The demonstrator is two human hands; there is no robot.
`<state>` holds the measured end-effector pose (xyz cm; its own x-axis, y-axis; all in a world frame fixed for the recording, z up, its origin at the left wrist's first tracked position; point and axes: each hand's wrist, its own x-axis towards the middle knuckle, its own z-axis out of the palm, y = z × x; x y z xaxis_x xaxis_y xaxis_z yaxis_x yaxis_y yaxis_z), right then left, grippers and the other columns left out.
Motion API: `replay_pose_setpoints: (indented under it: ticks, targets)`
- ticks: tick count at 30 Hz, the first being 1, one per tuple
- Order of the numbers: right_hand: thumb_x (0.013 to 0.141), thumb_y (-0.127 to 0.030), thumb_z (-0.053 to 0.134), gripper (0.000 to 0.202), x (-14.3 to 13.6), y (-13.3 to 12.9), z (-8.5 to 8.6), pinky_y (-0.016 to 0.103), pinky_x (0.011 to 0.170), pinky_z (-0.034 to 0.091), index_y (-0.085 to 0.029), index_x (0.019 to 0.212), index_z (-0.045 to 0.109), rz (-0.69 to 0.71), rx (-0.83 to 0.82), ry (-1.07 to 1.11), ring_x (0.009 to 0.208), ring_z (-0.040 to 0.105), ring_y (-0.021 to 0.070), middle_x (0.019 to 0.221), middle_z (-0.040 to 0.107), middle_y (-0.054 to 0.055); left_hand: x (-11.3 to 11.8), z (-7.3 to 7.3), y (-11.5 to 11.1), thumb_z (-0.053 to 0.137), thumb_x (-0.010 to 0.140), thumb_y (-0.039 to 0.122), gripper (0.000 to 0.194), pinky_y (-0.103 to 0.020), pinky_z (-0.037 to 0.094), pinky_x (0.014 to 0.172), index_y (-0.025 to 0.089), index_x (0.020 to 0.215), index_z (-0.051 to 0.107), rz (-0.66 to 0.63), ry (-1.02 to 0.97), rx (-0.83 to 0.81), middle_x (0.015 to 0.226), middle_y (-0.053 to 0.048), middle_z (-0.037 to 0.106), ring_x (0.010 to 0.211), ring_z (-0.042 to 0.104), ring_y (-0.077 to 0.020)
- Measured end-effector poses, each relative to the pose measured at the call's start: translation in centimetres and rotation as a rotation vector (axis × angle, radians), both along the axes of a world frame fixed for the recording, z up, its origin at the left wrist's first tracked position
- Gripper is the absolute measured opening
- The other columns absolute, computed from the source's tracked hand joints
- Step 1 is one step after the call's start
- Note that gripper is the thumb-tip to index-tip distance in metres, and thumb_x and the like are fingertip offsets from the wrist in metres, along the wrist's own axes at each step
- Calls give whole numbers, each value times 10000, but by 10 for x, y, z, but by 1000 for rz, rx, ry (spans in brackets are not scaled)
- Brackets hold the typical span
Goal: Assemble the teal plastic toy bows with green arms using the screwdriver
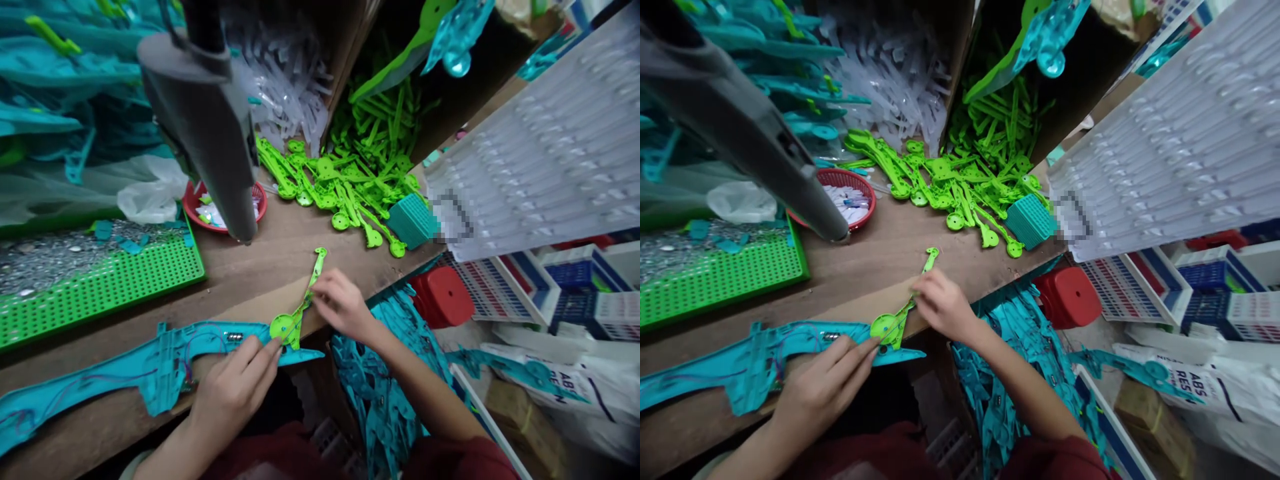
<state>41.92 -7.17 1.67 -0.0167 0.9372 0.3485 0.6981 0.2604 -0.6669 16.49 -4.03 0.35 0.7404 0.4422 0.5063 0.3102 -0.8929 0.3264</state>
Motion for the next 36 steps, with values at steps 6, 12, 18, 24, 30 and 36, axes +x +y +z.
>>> replay_pose_setpoints:
  ticks: [6,12,18,24,30,36]
  targets:
    - [979,-151,521,151,-1,-7,-4,305,824,543,-163,1061,646,354,-71,-157,946,580,171,1031,613,103,7,0,1,535,999,123,156,-275,457,623,121,1115,641,-35,-78,-25,753,-7,633,607,623,-130]
    - [987,-179,532,120,6,-2,-3,298,848,539,-162,1019,646,403,-148,-163,978,567,164,1062,573,102,12,0,2,515,994,123,122,-279,484,615,141,1035,628,-110,-76,-9,743,-7,640,621,627,-145]
    - [997,-194,523,138,5,0,-6,323,841,501,-181,958,655,396,-153,-227,929,536,184,982,604,85,13,4,4,460,1019,151,166,-244,487,635,182,939,602,-38,-31,-120,725,11,596,639,614,-124]
    - [993,-218,553,118,1,13,7,313,849,457,-182,888,595,402,-306,-157,876,519,178,871,590,41,13,1,5,437,1017,145,215,-250,462,603,186,882,599,-57,17,-157,752,5,549,624,568,-124]
    - [899,-128,672,178,-6,33,27,263,784,397,-175,769,561,398,-513,-166,838,523,154,844,584,11,15,4,7,417,1024,152,257,-258,440,610,197,846,598,-79,45,-103,757,4,542,629,550,-127]
    - [879,-74,610,94,-24,43,38,283,688,327,-152,827,614,363,-629,-429,768,507,156,875,619,38,15,5,4,366,1043,180,340,-287,400,573,204,785,586,-22,121,-107,751,-5,535,593,538,-139]
